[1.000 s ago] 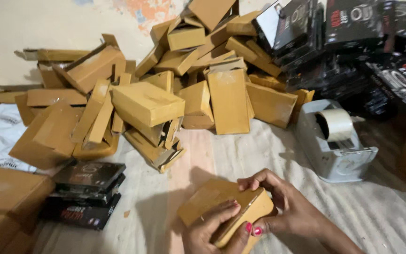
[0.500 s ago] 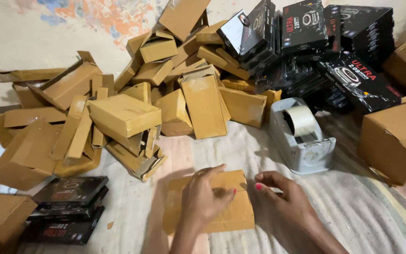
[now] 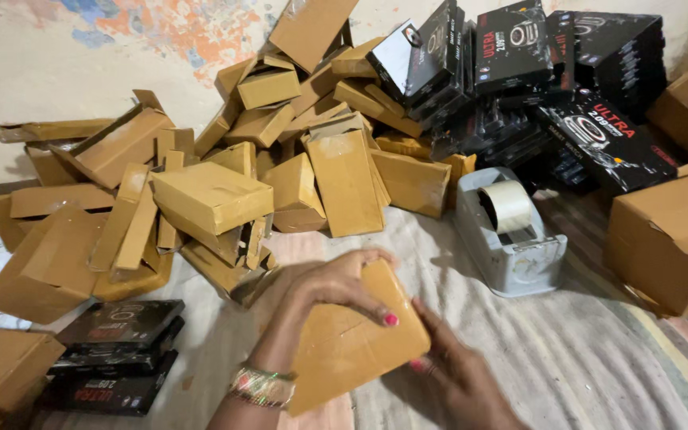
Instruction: The person packs smartwatch boxes into small cardboard shipping boxes, closes the flaps, and seals them with clear packing tape using a tape dispenser. The person repeats this process for multiple units.
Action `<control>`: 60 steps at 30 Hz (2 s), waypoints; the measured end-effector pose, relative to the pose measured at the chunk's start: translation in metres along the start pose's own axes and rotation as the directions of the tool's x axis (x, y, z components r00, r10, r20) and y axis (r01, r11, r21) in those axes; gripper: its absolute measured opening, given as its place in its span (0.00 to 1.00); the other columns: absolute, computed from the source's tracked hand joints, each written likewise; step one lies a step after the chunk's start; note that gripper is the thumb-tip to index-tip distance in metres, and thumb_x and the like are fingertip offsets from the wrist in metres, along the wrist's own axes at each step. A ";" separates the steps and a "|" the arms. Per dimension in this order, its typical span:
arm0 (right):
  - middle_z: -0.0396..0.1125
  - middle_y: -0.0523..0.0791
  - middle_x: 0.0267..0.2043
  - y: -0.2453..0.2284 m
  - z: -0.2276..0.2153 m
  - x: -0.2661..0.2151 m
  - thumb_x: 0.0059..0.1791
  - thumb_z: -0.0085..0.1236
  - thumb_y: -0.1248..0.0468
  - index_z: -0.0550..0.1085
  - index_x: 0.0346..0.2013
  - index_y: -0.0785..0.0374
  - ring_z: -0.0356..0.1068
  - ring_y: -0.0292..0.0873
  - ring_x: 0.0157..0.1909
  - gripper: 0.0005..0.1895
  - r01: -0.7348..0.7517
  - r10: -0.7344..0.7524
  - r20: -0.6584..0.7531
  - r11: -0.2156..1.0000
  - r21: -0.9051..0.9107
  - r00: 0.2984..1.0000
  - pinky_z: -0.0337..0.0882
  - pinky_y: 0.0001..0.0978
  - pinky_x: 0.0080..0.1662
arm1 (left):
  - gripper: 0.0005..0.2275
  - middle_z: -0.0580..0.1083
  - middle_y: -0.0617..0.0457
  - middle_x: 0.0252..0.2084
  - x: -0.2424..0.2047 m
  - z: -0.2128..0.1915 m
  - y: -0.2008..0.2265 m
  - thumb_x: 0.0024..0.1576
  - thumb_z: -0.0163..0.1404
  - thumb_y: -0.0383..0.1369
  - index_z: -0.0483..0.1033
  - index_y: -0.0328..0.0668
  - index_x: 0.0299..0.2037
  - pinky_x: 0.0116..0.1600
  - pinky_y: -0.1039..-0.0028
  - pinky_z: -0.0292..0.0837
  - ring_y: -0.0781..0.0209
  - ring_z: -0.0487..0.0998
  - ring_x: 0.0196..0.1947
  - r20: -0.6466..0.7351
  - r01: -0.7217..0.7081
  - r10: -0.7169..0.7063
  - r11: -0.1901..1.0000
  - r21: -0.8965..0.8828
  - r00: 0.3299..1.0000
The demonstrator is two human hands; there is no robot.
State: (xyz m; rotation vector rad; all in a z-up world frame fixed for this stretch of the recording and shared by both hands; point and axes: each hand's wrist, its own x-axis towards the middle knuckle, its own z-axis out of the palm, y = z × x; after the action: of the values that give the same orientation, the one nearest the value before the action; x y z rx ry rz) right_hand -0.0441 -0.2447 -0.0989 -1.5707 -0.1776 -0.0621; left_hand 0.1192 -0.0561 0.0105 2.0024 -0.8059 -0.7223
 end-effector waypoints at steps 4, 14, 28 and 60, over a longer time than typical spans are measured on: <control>0.52 0.48 0.78 -0.059 -0.021 0.038 0.47 0.47 0.79 0.62 0.69 0.67 0.51 0.47 0.77 0.33 0.297 -0.296 -0.029 0.944 0.144 0.955 0.54 0.38 0.70 | 0.48 0.72 0.45 0.60 -0.054 -0.003 0.046 0.39 0.73 0.36 0.59 0.48 0.72 0.62 0.64 0.71 0.54 0.72 0.57 -0.360 -0.288 0.275 0.957 0.018 0.892; 0.71 0.49 0.58 -0.104 -0.003 0.084 0.45 0.64 0.70 0.78 0.46 0.64 0.67 0.47 0.66 0.15 0.614 -0.624 0.048 0.749 -0.249 0.780 0.65 0.40 0.65 | 0.21 0.78 0.50 0.53 -0.072 0.045 0.043 0.44 0.69 0.29 0.81 0.40 0.49 0.65 0.66 0.72 0.56 0.77 0.59 -0.665 -0.379 0.572 0.819 0.431 0.480; 0.74 0.47 0.51 -0.064 -0.022 0.098 0.45 0.67 0.71 0.78 0.38 0.64 0.72 0.48 0.62 0.08 0.623 -0.643 -0.042 0.754 -0.207 0.764 0.70 0.44 0.67 | 0.15 0.81 0.50 0.46 -0.034 0.065 0.018 0.49 0.66 0.27 0.84 0.40 0.47 0.64 0.66 0.73 0.55 0.77 0.56 -0.766 -0.494 0.525 0.810 0.316 0.371; 0.68 0.47 0.58 0.001 -0.183 0.090 0.52 0.58 0.65 0.75 0.42 0.69 0.69 0.39 0.54 0.09 0.293 -0.214 -0.581 0.955 0.045 0.785 0.70 0.34 0.56 | 0.15 0.79 0.50 0.47 -0.042 0.069 0.015 0.47 0.66 0.24 0.84 0.38 0.45 0.61 0.70 0.73 0.58 0.77 0.53 -0.815 -0.499 0.472 0.823 0.271 0.336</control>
State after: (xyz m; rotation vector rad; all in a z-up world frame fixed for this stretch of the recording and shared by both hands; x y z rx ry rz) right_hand 0.0581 -0.4207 -0.0849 -1.3201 0.0839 -0.7193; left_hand 0.0383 -0.0645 -0.0018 1.6093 -0.6703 0.6475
